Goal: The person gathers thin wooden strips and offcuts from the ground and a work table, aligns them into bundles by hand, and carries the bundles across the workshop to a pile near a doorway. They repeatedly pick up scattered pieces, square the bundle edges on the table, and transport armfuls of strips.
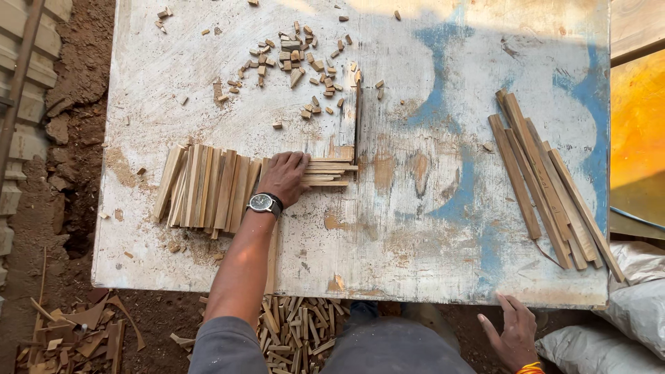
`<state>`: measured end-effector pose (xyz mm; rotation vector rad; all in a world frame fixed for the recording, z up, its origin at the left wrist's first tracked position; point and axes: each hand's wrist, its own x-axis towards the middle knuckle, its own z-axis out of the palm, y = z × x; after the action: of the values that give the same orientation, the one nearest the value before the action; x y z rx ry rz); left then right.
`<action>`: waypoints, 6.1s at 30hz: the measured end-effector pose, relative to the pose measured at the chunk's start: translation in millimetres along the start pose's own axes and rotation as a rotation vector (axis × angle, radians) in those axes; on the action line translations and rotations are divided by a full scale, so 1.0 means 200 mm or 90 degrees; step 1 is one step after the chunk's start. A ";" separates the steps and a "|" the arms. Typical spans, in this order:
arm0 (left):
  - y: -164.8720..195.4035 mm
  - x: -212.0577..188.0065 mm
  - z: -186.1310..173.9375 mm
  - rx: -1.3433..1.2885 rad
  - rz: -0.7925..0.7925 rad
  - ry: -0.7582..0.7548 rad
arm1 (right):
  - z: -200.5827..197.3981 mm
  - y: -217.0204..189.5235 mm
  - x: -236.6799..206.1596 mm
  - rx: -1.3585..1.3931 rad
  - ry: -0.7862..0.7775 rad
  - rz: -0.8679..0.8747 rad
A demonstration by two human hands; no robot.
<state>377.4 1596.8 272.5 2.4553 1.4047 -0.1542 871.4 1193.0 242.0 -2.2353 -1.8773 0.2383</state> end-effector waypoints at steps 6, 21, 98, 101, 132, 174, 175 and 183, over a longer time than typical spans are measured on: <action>-0.01 0.07 -0.02 -0.001 -0.031 -0.015 | -0.04 0.10 -0.15 -0.052 -0.003 0.075; -0.01 0.16 -0.04 -0.006 -0.088 -0.016 | 0.12 0.01 -0.19 0.048 -0.032 0.028; 2.65 0.84 0.58 -0.636 -0.517 0.081 | -0.07 0.73 1.30 0.276 -0.164 0.100; 2.66 0.76 0.60 -0.471 -0.475 0.148 | -0.07 0.76 1.30 0.375 -0.211 0.141; 2.70 0.48 0.45 -0.782 -0.367 0.358 | -0.27 0.56 1.53 0.868 -0.468 0.292; 2.35 -0.07 0.57 -0.403 -0.451 0.192 | -0.01 0.07 1.18 0.739 -0.445 0.208; 2.35 -0.08 0.55 -0.411 -0.422 0.187 | -0.02 0.07 1.19 0.762 -0.456 0.202; 2.34 -0.08 0.59 -0.386 -0.443 0.239 | -0.08 0.04 1.20 0.707 -0.428 0.181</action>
<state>776.9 1323.9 262.7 1.4868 2.0393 0.5319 924.5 1426.2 258.3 -1.6250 -1.0609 1.7379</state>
